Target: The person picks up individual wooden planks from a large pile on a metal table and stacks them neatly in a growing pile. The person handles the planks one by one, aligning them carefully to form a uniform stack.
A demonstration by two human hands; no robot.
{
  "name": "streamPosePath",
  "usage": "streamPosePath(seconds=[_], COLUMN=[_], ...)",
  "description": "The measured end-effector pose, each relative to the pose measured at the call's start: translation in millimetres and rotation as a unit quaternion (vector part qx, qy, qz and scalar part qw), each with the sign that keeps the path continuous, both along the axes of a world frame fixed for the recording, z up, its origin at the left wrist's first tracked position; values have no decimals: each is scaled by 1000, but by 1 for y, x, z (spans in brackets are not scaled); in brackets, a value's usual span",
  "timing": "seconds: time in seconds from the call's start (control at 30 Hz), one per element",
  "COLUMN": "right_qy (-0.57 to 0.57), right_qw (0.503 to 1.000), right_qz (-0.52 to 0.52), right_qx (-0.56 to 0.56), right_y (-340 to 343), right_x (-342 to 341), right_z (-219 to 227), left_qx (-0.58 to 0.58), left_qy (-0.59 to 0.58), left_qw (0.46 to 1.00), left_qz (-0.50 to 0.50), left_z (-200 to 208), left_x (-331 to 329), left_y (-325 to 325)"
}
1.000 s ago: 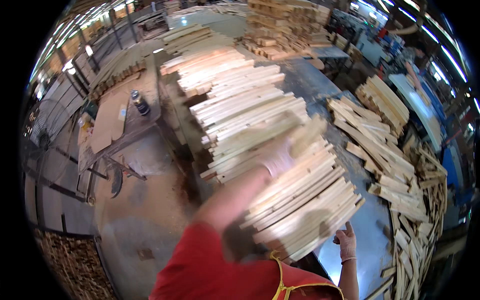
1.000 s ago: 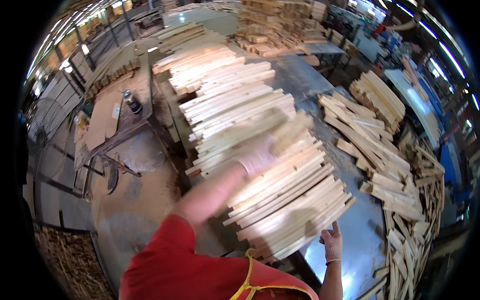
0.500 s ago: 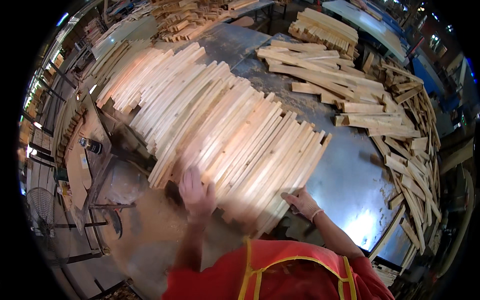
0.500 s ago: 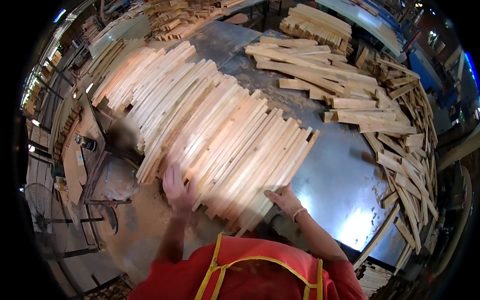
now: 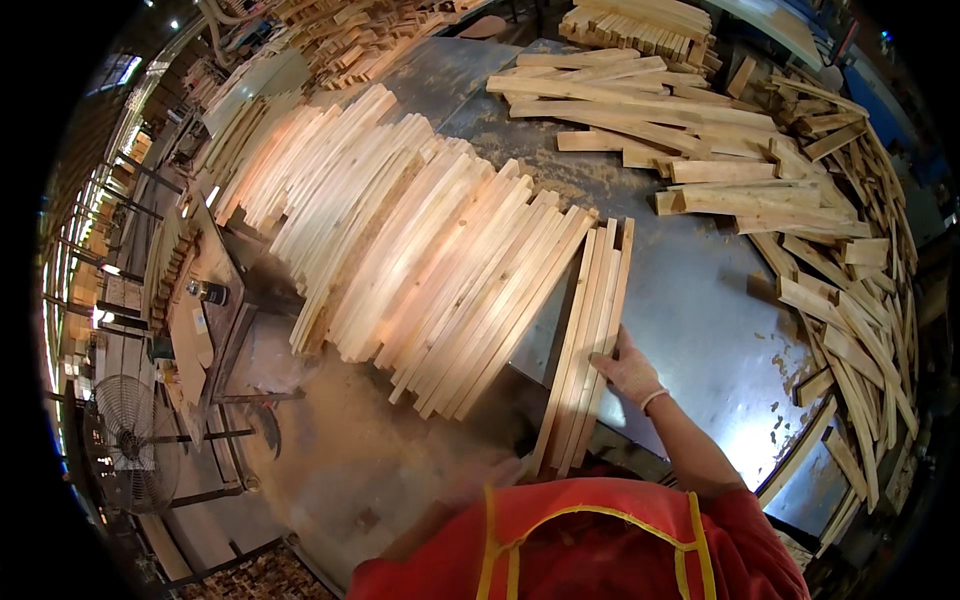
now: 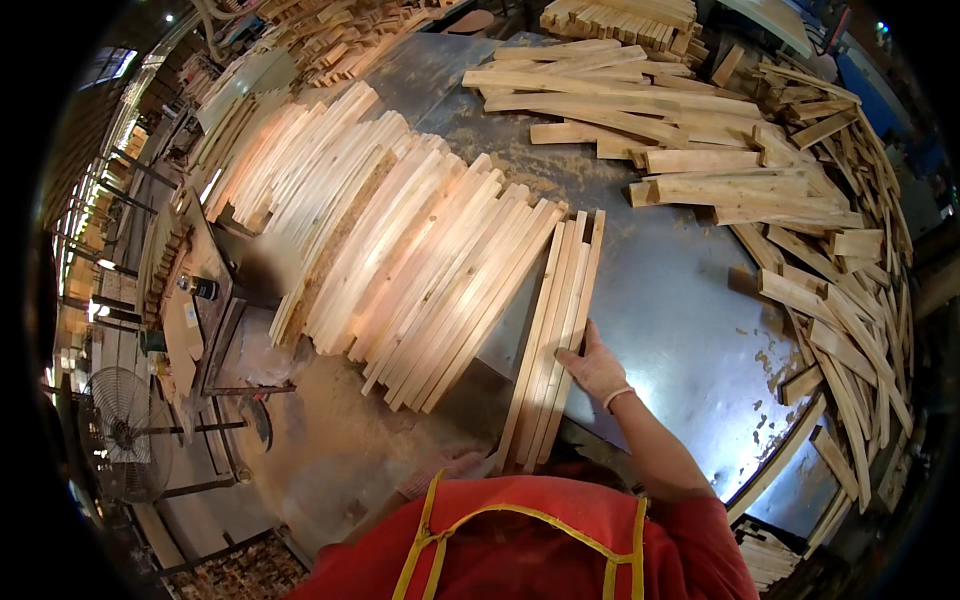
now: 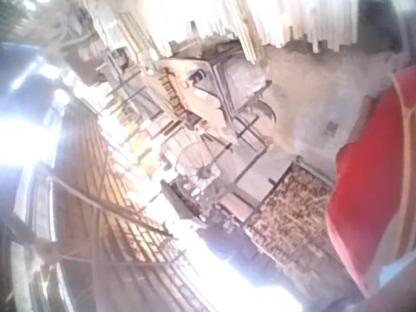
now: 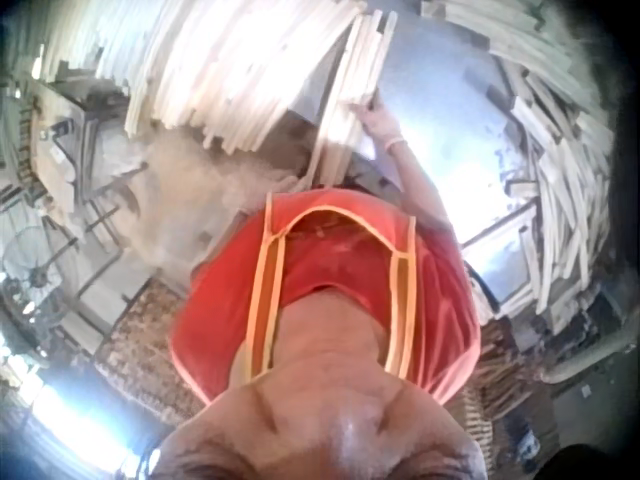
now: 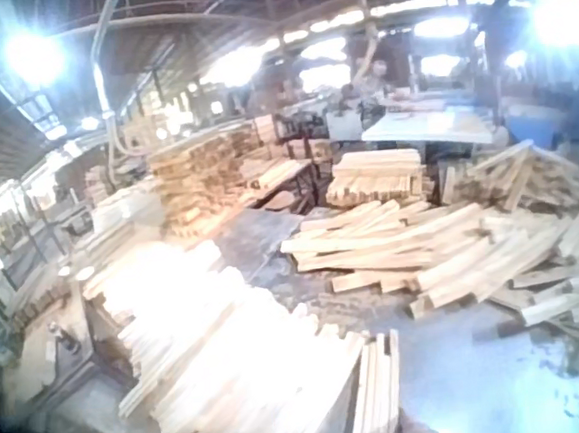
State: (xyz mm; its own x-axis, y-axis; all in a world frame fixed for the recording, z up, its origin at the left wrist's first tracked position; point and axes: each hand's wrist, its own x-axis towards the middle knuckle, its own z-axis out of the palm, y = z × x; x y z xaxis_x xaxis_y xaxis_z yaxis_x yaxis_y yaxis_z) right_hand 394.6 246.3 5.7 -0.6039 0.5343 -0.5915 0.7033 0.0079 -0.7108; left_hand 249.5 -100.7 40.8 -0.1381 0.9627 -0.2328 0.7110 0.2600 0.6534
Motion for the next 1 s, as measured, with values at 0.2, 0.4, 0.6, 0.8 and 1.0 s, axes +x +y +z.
streamPosePath(seconds=[0.2, 0.4, 0.6, 0.8, 1.0], right_qy=[11, 89, 403, 492, 492], right_qw=[999, 991, 898, 844, 860], right_qz=[34, -74, -174, -182, -104], right_qx=[-12, -61, 17, 109, -80], right_y=[31, 24, 49, 44, -43], right_x=[9, 1, -24, -93, -170], right_z=[-5, 22, 148, 177, 37], left_qx=[-124, -69, 209, 458, 222], left_qy=[-167, 91, 90, 162, 265], left_qw=[936, 964, 954, 858, 937], left_qz=[283, 240, 197, 168, 37], left_z=[-1, -38, 116, 143, 4], left_x=[-22, 25, -17, -97, -212], left_y=[155, 242, 289, 302, 195])
